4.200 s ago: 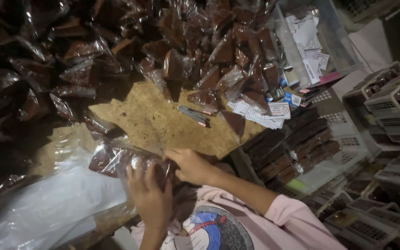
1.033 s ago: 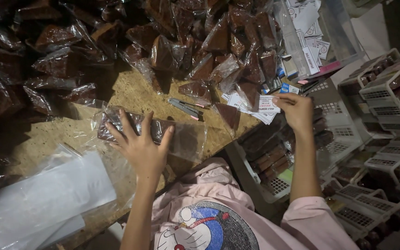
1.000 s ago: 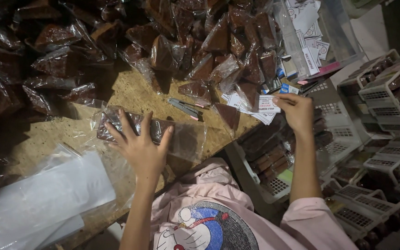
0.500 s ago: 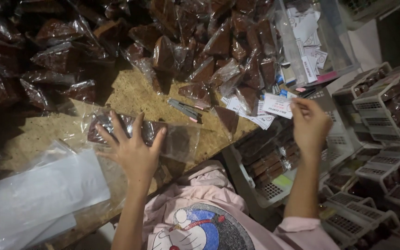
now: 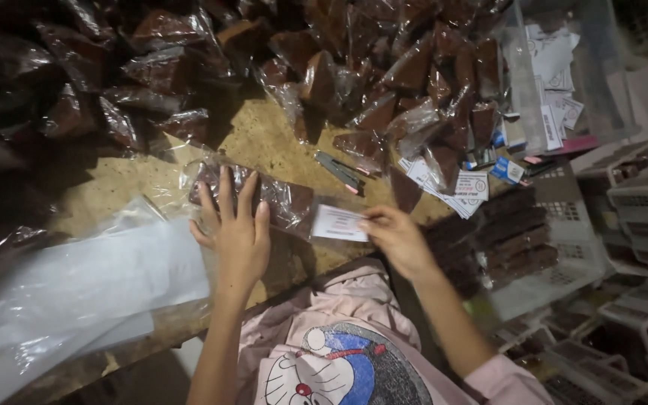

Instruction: Packaging individual brownie pieces into plastic bags, adding a label, and stapling them shut.

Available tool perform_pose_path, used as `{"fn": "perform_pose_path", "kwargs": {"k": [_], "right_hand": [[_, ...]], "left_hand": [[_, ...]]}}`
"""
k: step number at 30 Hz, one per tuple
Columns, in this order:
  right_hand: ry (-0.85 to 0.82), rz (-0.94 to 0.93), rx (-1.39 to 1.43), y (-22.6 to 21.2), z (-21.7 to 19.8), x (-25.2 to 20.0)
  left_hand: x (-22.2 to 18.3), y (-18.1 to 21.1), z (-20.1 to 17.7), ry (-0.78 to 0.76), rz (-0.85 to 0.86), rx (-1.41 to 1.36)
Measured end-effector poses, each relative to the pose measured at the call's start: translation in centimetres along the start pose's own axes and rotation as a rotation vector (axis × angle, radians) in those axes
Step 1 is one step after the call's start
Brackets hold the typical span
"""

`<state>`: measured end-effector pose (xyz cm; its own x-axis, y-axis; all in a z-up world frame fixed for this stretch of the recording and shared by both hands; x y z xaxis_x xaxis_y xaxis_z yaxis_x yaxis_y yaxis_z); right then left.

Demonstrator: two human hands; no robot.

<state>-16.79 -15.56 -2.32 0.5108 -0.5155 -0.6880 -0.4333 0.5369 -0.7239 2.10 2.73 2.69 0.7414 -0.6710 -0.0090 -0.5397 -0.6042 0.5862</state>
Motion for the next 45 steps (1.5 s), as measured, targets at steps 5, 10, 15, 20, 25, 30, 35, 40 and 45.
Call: {"fn": "perform_pose_path", "kwargs": {"k": [5, 10, 15, 20, 25, 30, 35, 40, 45], "right_hand": [[-0.177, 0.132, 0.346, -0.4, 4.6, 0.6], [-0.126, 0.107, 0.396, -0.6, 3.3, 1.9], [-0.178, 0.167, 0.503, -4.5, 7.7, -2.5], [-0.166, 0.21, 0.448, -4.2, 9.0, -2.2], [-0.115, 0.157, 0.315, -3.5, 9.8, -1.2], [-0.047, 0.172, 0.104, -3.5, 10.6, -1.2], [-0.281, 0.133, -0.133, -0.5, 7.1, 2.0], [-0.206, 0.147, -0.42, -3.1, 12.2, -1.1], [-0.904, -0.4, -0.65, -0.9, 10.0, -0.1]], "left_hand": [[-0.1, -0.1, -0.1, -0.005, -0.018, -0.003], [-0.1, -0.6, -0.1, -0.048, -0.036, 0.052], [-0.3, -0.5, 0.1, -0.02, -0.023, 0.042], [0.0, -0.7, -0.2, -0.012, -0.012, 0.026], [-0.2, -0.9, 0.2, -0.011, 0.007, 0.051], [-0.2, -0.8, -0.5, 0.024, 0.009, -0.005], [-0.3, -1.8, -0.9, 0.028, 0.001, -0.022], [0.3, -2.2, -0.9, 0.063, -0.009, 0.01], [1.6, -5.1, -3.8, 0.034, -0.008, -0.049]]}}
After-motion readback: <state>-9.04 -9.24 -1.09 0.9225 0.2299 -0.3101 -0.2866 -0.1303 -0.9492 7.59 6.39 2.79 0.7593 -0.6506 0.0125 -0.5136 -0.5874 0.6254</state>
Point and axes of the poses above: each hand's wrist, its own x-axis towards the middle knuckle, its own z-axis out of the palm, y = z × x, the point moved 1 cm from there along x, towards the middle knuckle, and after that the axes turned 11 degrees about z, right-handed, at the moved point
